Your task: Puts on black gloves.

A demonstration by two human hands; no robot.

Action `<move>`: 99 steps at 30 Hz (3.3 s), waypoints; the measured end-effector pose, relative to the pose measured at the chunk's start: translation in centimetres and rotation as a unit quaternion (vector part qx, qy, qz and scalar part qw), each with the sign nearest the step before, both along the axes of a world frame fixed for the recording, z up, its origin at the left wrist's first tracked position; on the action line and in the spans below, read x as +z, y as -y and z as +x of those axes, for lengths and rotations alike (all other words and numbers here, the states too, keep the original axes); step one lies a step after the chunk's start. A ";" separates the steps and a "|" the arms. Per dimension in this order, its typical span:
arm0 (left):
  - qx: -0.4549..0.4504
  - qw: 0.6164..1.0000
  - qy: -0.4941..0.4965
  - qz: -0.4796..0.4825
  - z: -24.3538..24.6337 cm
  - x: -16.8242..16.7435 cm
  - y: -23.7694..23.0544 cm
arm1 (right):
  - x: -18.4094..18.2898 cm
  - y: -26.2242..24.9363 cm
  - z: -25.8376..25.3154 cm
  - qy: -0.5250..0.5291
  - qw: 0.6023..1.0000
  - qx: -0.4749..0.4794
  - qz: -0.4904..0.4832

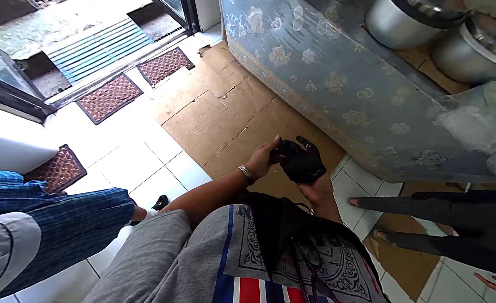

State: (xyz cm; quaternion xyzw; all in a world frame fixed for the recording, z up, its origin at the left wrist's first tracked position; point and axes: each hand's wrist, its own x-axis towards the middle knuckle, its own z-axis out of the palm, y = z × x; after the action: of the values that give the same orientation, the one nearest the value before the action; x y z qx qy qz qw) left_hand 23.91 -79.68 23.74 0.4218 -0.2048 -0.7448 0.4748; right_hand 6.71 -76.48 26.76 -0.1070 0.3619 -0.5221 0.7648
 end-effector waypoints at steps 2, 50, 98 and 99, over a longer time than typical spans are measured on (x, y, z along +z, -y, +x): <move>0.067 0.998 0.021 0.010 0.1 0.5 0.2 | -0.4 0.1 -0.5 -0.028 0.999 0.029 -0.036; -0.128 0.773 0.462 -0.416 -5.5 0.0 -2.2 | -2.7 1.6 -0.8 -0.051 0.997 -0.065 -0.011; -0.420 0.517 -0.055 -0.744 -72.1 12.3 18.8 | 13.1 15.0 -67.1 -0.452 0.666 -0.559 -0.201; -0.455 0.606 -0.054 -0.650 -74.3 10.9 19.5 | 13.2 14.8 -68.9 -0.431 0.682 -0.506 -0.306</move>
State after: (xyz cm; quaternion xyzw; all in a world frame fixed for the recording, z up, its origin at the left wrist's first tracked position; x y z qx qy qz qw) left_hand -50.37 -99.21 34.62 -0.1866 -0.7745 -0.5573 0.2341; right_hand -62.24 -91.28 39.91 -0.3491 0.4705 -0.8075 0.0690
